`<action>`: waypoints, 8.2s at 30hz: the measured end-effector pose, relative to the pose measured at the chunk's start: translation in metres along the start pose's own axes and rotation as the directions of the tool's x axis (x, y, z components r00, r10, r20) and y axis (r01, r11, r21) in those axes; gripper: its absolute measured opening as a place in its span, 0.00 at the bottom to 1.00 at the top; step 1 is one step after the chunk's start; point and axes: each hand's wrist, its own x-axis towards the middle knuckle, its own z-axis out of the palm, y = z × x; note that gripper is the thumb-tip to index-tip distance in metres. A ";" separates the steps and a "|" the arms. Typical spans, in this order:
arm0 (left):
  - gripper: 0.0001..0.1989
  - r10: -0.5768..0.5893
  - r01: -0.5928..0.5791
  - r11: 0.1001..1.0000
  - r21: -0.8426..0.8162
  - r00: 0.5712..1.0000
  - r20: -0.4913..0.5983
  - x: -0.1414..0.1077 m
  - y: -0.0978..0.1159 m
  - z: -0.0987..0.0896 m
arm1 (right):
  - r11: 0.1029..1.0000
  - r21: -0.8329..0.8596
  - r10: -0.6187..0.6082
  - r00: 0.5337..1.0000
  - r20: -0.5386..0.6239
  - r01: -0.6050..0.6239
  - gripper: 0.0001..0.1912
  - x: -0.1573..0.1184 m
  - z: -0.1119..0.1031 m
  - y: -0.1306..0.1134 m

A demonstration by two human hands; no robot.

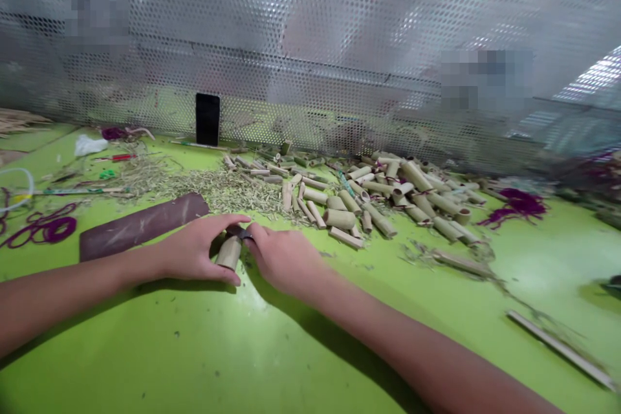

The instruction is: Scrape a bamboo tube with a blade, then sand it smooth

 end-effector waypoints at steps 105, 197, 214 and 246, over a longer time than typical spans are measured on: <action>0.56 -0.005 0.005 1.000 -0.012 0.999 0.054 0.004 -0.010 -0.001 | 0.969 0.246 0.037 0.997 -0.064 -0.021 0.09 0.007 0.006 0.007; 0.49 -0.048 0.046 0.998 0.039 0.998 0.032 0.000 -0.008 -0.005 | 0.995 0.097 -0.036 0.999 -0.016 0.037 0.15 -0.003 0.002 0.020; 0.36 0.006 0.006 0.967 -0.256 0.999 0.045 -0.001 -0.018 -0.002 | 0.984 0.030 -0.171 0.975 -0.141 0.176 0.22 -0.002 0.012 0.027; 0.23 0.098 -0.097 0.993 0.060 0.995 -0.021 -0.010 0.002 -0.002 | 0.998 0.009 -0.065 0.997 -0.045 0.065 0.13 -0.003 0.007 -0.001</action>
